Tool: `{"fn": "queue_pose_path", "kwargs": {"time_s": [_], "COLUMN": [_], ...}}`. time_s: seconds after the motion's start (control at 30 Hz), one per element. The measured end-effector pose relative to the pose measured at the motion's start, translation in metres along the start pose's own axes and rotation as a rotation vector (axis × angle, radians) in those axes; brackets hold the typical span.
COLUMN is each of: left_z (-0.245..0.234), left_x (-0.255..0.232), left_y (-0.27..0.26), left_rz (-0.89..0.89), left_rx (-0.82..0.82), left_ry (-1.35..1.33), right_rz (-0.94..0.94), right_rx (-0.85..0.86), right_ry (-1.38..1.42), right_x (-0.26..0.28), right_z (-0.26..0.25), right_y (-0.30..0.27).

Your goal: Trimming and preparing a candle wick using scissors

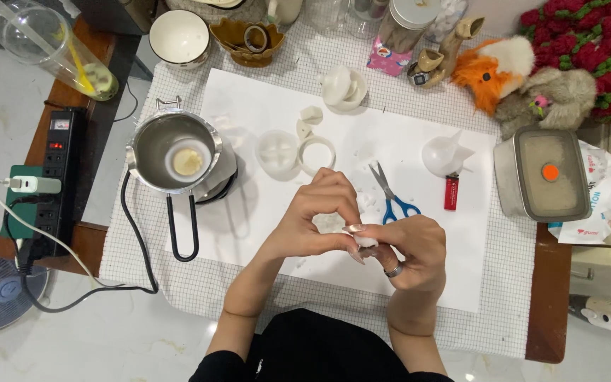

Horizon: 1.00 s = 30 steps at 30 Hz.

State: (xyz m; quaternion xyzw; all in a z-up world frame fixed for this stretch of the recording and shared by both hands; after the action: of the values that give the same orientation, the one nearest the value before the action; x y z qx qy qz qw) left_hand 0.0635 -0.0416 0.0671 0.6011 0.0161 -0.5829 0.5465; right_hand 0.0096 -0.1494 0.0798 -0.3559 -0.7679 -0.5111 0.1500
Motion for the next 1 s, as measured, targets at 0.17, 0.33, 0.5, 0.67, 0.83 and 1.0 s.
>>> {"fn": "queue_pose_path", "kwargs": {"time_s": [0.17,0.33,0.5,0.67,0.83,1.0], "left_z": [0.002,0.004,0.000,0.001,-0.003,-0.018], "left_x": [-0.013,-0.020,-0.032,-0.031,-0.033,-0.030], "left_y": [0.002,0.002,0.000,-0.007,-0.006,-0.003], "left_rz": [0.070,0.119,0.261,0.347,0.356,0.271], "left_rx": [-0.025,-0.043,-0.096,-0.105,-0.126,-0.141], "left_ry": [0.104,0.185,0.399,0.519,0.559,0.391], "right_rz": [-0.023,-0.029,0.010,0.053,0.118,0.192], "right_rx": [-0.042,-0.101,-0.042,-0.067,-0.101,-0.168], "right_ry": [-0.042,-0.082,-0.053,0.048,0.174,0.285], "right_x": [-0.007,-0.001,-0.005,-0.008,-0.014,-0.028], "right_z": [-0.003,-0.005,-0.002,0.001,0.003,-0.006], "right_y": [-0.013,-0.003,0.000,0.006,0.008,-0.003]}}
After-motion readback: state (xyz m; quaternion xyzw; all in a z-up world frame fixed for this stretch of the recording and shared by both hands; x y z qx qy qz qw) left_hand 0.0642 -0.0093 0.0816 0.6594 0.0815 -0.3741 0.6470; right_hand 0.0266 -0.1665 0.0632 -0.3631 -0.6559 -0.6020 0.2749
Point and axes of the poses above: each hand's wrist, its own y-axis towards the middle knuckle, its own z-axis out of the palm, x = y × z, the point moved 10 cm from there along y, towards the middle knuckle, and after that the axes turned 15 degrees about -y, right-handed, at the moved point
